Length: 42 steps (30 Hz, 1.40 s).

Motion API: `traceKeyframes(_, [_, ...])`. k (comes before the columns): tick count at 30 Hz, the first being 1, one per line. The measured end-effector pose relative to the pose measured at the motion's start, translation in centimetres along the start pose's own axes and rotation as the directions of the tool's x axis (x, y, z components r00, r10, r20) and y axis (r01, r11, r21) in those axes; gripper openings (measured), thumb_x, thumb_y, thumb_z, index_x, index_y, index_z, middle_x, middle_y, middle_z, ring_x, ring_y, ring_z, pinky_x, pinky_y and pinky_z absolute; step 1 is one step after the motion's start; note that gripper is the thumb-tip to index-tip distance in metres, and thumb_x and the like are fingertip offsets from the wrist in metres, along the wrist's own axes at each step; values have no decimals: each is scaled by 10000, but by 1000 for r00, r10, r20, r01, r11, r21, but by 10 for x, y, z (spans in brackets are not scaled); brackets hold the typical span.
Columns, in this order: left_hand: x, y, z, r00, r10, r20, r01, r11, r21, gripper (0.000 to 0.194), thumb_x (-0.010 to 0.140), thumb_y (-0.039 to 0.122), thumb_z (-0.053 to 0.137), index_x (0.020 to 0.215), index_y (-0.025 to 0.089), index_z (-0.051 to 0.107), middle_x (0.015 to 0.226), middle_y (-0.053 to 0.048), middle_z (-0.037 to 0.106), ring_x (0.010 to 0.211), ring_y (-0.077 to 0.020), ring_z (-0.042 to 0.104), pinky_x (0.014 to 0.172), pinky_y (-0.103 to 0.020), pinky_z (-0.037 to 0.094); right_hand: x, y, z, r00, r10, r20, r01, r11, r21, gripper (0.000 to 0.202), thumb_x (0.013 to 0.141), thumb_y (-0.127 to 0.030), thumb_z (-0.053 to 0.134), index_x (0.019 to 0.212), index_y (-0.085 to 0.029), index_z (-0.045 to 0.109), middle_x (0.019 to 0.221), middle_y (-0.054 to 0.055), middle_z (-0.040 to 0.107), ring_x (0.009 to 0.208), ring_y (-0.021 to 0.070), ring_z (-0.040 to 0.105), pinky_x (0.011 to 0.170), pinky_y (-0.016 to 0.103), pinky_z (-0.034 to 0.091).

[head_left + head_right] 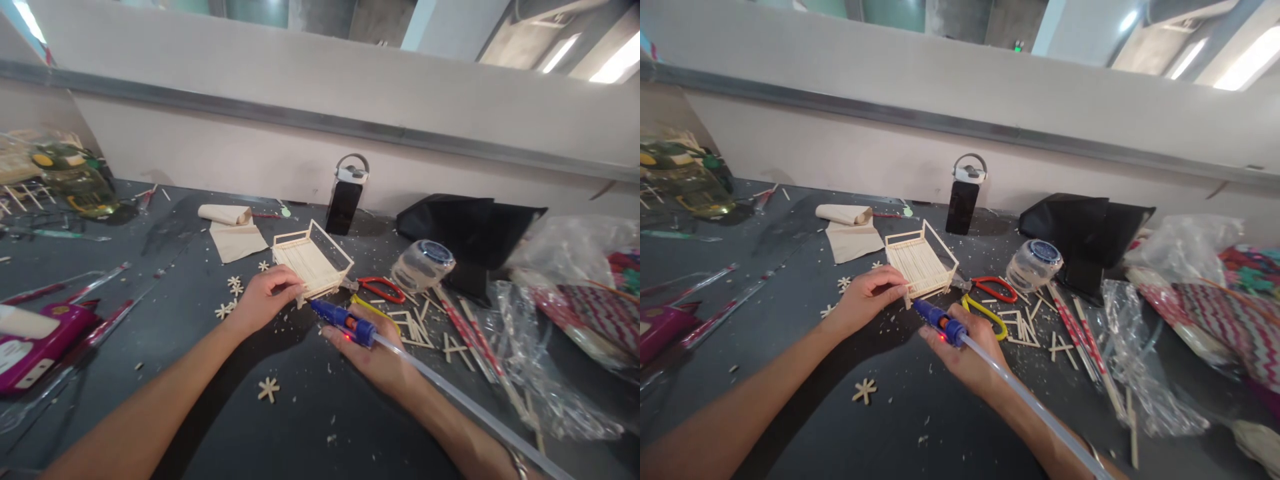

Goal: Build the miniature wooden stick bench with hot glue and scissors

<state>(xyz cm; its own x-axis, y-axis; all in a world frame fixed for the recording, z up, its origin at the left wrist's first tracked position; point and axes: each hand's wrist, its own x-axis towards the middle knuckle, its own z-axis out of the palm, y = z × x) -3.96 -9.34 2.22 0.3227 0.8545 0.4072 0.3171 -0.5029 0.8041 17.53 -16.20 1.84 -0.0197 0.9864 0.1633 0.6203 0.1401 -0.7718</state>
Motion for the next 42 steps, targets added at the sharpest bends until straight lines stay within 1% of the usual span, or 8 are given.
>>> traceKeyframes(5, [0, 0, 0, 1000, 19, 1, -19, 1000, 11, 123, 856, 257, 615, 814, 180, 701, 830, -34, 683, 797, -156, 623, 756, -283, 480, -1, 0, -3, 1000, 0, 13, 0, 1000, -6, 304, 753, -456, 691, 672, -206, 538, 593, -30, 519, 553, 124, 474, 503, 227, 405])
traceKeyframes(9, [0, 0, 0, 1000, 4, -4, -4, 1000, 10, 115, 854, 252, 622, 825, 179, 706, 835, -36, 684, 802, -158, 628, 759, -283, 483, 0, -3, -5, 999, 10, 47, -12, 999, 50, 329, 759, -459, 687, 666, -207, 498, 596, -39, 481, 552, 113, 438, 502, 223, 385])
traceKeyframes(12, [0, 1, 0, 1000, 5, -2, -5, 1000, 11, 118, 855, 261, 622, 819, 187, 707, 827, -34, 685, 793, -160, 630, 753, -288, 489, 1, -10, -9, 997, 10, 76, -19, 994, 112, 343, 767, -455, 675, 650, -208, 469, 593, -47, 439, 548, 106, 397, 493, 224, 355])
traceKeyframes(17, [0, 0, 0, 1000, 11, -13, -11, 1000, 12, 118, 854, 266, 621, 823, 192, 708, 826, -34, 685, 786, -158, 630, 751, -293, 496, 4, -18, -14, 991, 3, 132, -25, 986, 165, 330, 782, -442, 651, 644, -205, 466, 588, -54, 399, 541, 102, 354, 489, 234, 317])
traceKeyframes(26, [-1, -2, 1, 1000, 13, -12, -13, 1000, 2, 121, 859, 271, 619, 828, 190, 704, 830, -32, 679, 798, -154, 627, 750, -288, 488, 0, -8, -10, 994, 17, 109, -33, 989, 147, 355, 772, -444, 669, 638, -215, 434, 590, -53, 411, 543, 106, 384, 492, 228, 336])
traceKeyframes(34, [-1, -3, 1, 1000, 12, -10, -12, 1000, 17, 127, 858, 273, 620, 815, 186, 702, 826, -33, 684, 796, -158, 630, 744, -283, 488, -1, -5, -8, 997, 23, 73, -30, 995, 100, 335, 764, -475, 681, 689, -207, 494, 611, -46, 464, 551, 108, 422, 509, 225, 375])
traceKeyframes(42, [-2, -4, 1, 1000, 13, -10, -13, 1000, 12, 117, 862, 263, 616, 822, 196, 703, 835, -29, 680, 794, -150, 629, 741, -281, 492, 0, -4, -9, 995, 18, 94, -27, 995, 98, 330, 778, -479, 668, 687, -210, 499, 607, -44, 463, 554, 113, 422, 508, 229, 373])
